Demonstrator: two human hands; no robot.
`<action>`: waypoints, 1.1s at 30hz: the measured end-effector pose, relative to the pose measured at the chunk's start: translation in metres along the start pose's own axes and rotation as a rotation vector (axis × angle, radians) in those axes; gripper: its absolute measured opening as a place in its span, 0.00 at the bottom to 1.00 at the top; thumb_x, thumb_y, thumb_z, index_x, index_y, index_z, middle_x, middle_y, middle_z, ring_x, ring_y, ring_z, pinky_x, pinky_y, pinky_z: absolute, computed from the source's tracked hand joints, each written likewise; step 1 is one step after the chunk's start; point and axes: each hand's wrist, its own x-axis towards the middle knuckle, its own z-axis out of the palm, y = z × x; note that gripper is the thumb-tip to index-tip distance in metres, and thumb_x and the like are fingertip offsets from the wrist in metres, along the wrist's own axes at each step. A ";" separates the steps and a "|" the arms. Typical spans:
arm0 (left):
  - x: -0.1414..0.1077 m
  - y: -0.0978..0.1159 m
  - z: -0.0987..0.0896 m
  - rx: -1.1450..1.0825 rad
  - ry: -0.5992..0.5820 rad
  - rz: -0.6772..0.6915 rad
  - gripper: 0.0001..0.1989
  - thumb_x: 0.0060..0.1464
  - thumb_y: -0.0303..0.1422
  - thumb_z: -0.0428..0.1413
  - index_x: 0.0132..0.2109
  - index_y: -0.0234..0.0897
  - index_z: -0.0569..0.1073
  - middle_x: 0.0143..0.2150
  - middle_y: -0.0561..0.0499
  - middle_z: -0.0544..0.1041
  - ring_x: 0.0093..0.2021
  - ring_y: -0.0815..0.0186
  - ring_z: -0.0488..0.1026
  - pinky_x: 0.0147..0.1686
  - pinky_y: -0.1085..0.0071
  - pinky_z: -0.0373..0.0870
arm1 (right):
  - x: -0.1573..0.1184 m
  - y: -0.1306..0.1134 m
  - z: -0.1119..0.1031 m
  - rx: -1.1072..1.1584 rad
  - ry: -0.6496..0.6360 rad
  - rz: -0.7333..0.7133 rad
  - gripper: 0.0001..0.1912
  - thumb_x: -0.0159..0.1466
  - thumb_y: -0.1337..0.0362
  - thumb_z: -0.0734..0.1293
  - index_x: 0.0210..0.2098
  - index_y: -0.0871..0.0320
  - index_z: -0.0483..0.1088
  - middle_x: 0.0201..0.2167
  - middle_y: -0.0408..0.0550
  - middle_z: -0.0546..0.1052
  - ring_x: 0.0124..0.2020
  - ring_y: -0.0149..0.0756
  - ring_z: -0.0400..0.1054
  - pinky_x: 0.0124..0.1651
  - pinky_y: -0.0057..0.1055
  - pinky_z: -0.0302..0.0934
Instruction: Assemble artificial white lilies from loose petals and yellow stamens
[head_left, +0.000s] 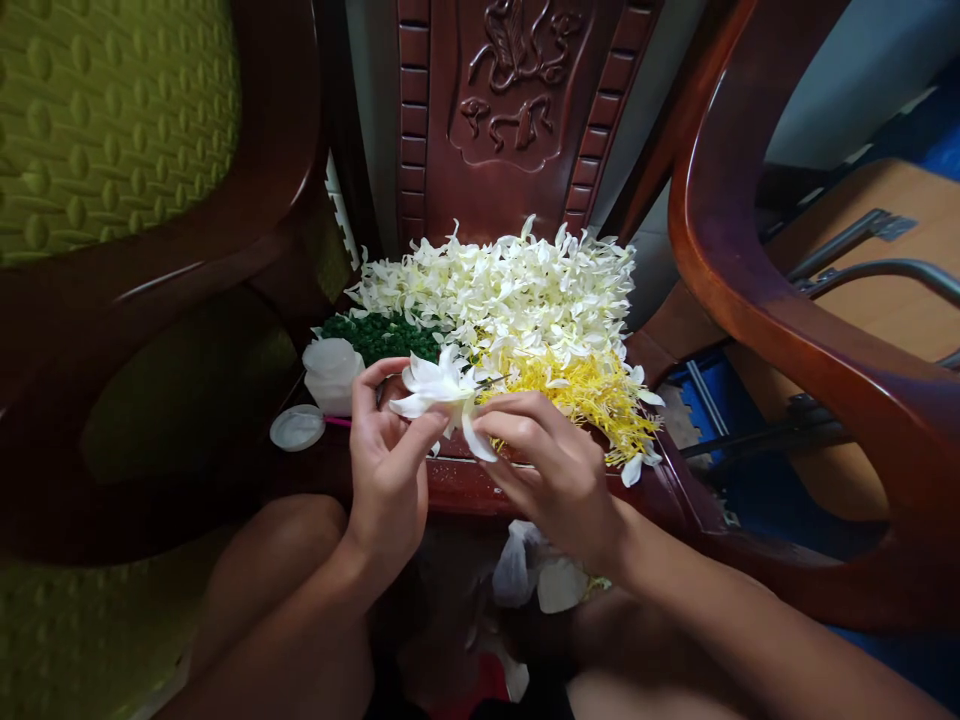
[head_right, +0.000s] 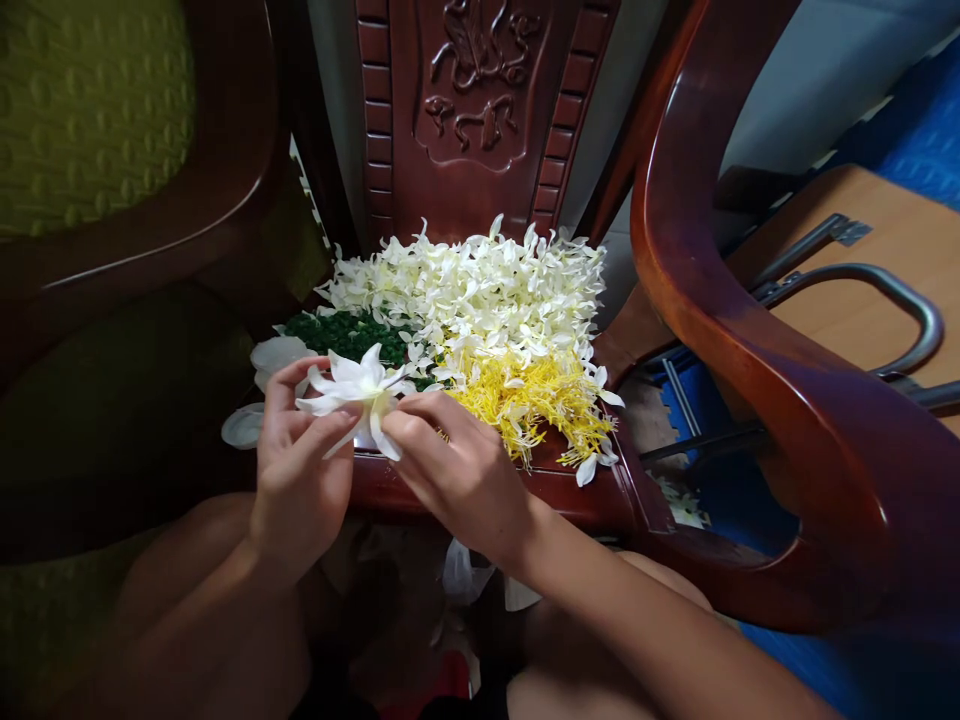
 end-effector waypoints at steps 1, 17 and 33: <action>0.000 0.001 0.000 0.000 -0.016 0.012 0.24 0.42 0.28 0.66 0.47 0.41 0.69 0.35 0.55 0.72 0.30 0.72 0.70 0.31 0.76 0.69 | 0.000 -0.001 0.002 0.048 -0.006 0.031 0.14 0.63 0.76 0.69 0.46 0.57 0.68 0.41 0.51 0.76 0.44 0.35 0.74 0.46 0.33 0.72; -0.010 -0.007 -0.007 0.141 -0.261 0.162 0.22 0.52 0.27 0.64 0.52 0.47 0.69 0.42 0.52 0.73 0.40 0.67 0.71 0.37 0.73 0.69 | 0.008 -0.010 -0.006 0.360 0.242 0.360 0.05 0.64 0.70 0.72 0.38 0.54 0.78 0.35 0.42 0.82 0.38 0.33 0.76 0.43 0.33 0.70; -0.010 -0.004 -0.007 0.187 -0.249 0.246 0.20 0.52 0.26 0.64 0.51 0.46 0.71 0.43 0.52 0.70 0.40 0.68 0.70 0.39 0.74 0.68 | 0.008 -0.017 -0.002 0.418 0.242 0.380 0.05 0.60 0.72 0.74 0.32 0.57 0.76 0.32 0.43 0.80 0.36 0.30 0.75 0.42 0.29 0.70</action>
